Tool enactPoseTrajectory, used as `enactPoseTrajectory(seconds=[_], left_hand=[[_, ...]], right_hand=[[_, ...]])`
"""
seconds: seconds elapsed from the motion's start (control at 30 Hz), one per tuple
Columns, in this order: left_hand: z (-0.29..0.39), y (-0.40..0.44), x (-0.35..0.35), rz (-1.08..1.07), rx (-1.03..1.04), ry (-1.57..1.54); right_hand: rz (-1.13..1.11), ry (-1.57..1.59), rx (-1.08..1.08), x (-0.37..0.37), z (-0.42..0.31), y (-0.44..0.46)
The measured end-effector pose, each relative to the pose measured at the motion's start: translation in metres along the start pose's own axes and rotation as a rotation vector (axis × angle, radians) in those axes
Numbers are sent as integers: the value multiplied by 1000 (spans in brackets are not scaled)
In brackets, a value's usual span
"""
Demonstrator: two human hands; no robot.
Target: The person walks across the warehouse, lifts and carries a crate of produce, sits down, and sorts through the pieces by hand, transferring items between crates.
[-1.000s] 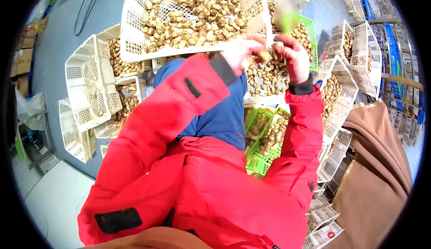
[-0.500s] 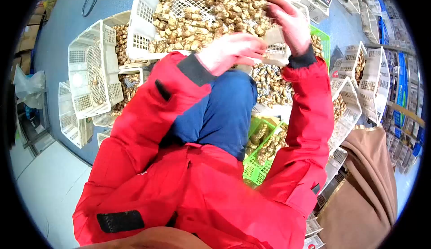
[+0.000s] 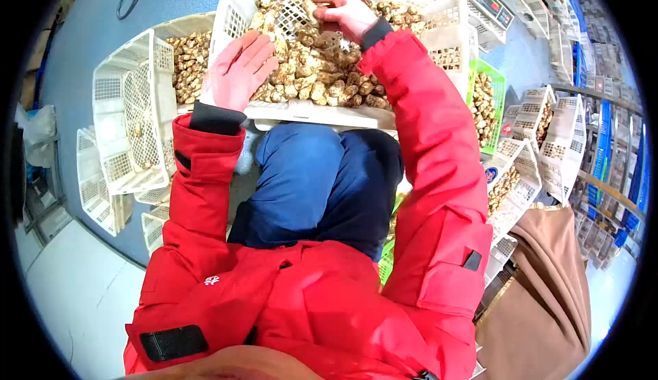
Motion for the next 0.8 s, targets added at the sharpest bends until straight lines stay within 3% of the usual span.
enactPoseTrajectory(seconds=[0.03,0.1,0.13,0.2,0.23,0.27,0.37,0.43,0.5,0.53,0.63,0.7,0.77,0.8], left_hand=[[-6,8,-14,-210,-13,-154],[1,-2,5,-55,2,45],[-5,5,-8,-275,15,-99],[-4,2,4,-160,7,25],[-2,-1,7,-97,10,89],[-8,9,-9,-265,-39,-125],[-1,6,-2,-68,-46,-107],[-7,21,-25,-267,28,-187],[-6,19,-19,-149,2,-147],[-8,22,-26,-297,35,-219],[-3,15,-14,-116,28,-131],[-4,16,-14,-118,29,-182],[-6,22,-22,-351,72,-280],[-7,20,-22,-290,59,-255]], right_hand=[[-36,186,-24,8,-9,-20],[-61,343,-53,35,-30,-45],[-135,366,-82,41,-32,-50],[-159,360,-104,68,-51,-58],[-383,441,-165,64,-47,-49],[-281,397,-154,69,-55,-55],[-119,318,-228,59,-71,-73],[15,84,-273,48,-101,-120],[224,60,-347,18,-109,-181],[348,34,-355,4,-105,-218],[692,34,-403,-33,-56,-329],[769,146,-317,-63,8,-395],[966,180,-160,-80,66,-437],[1000,291,-94,-84,89,-445]])
Point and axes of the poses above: each hand's wrist, its own y-axis towards the middle knuckle, its own x-axis out of the palm, z = x × y, the point moved 5 cm from there along y, towards the middle knuckle, and after that the axes turned 3 degrees about y, right-handed, at the moved point
